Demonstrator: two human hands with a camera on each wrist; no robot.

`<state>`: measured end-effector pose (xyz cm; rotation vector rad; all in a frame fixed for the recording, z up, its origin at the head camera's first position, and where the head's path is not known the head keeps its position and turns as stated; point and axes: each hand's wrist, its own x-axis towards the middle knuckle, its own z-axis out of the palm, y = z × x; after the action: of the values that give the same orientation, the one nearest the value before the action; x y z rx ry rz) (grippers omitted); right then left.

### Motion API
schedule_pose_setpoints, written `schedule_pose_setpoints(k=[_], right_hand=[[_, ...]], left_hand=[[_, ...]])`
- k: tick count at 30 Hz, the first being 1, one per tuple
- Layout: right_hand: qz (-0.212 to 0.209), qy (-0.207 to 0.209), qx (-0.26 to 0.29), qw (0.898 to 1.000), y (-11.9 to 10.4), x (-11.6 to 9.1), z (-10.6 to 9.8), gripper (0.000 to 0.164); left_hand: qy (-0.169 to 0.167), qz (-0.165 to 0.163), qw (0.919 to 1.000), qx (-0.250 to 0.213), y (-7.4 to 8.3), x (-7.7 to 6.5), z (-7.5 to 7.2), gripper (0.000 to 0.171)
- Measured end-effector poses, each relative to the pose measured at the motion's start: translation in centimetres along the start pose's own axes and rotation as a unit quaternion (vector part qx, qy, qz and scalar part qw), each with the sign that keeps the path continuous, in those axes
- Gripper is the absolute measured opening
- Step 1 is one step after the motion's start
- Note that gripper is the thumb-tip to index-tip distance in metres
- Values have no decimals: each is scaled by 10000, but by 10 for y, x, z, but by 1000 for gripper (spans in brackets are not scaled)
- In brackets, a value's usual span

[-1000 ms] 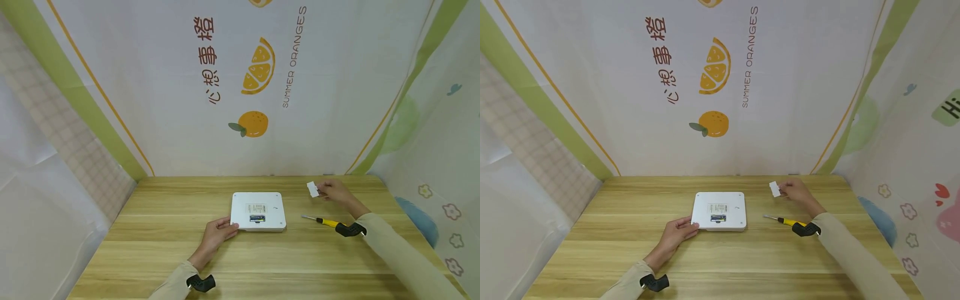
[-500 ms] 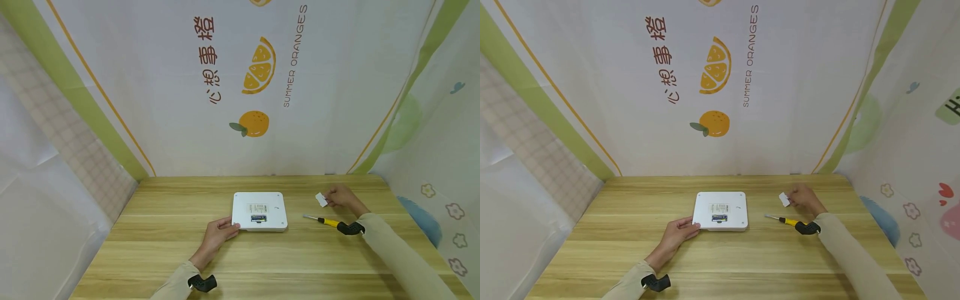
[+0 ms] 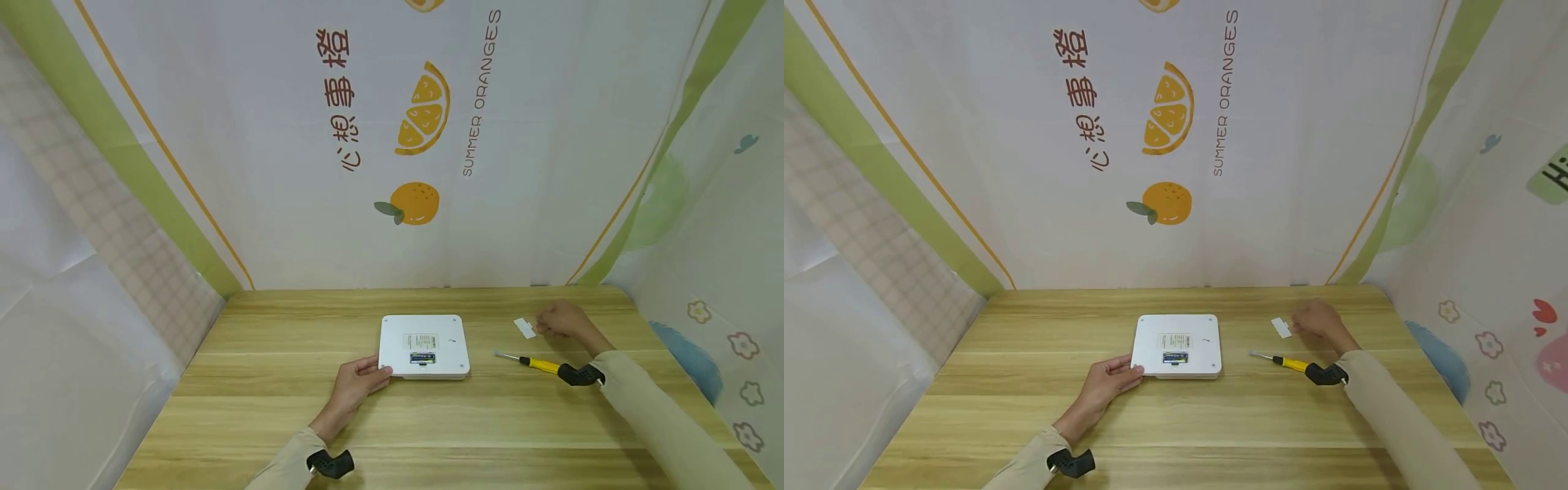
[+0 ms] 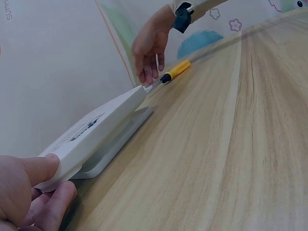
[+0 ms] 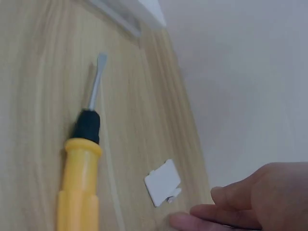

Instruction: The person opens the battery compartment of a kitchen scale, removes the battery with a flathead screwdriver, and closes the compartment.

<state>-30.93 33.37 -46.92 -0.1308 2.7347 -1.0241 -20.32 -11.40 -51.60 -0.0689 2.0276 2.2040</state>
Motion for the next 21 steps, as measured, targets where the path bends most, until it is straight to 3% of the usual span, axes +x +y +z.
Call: schedule_pose_setpoints(k=[6,13,21], right_hand=[[-889,645,-1012,9888,-5,-34,9,32],[-1113,973,-1155,9822,3,-68,38,43],[-1195,1363,-1448,9727,19,-88,58,45]], left_hand=[[5,-66,10000,-2,-2,0,-1,52],[28,44,9999,-110,-5,-3,-3,53],[-62,40,9999,-67,-2,0,-2,53]])
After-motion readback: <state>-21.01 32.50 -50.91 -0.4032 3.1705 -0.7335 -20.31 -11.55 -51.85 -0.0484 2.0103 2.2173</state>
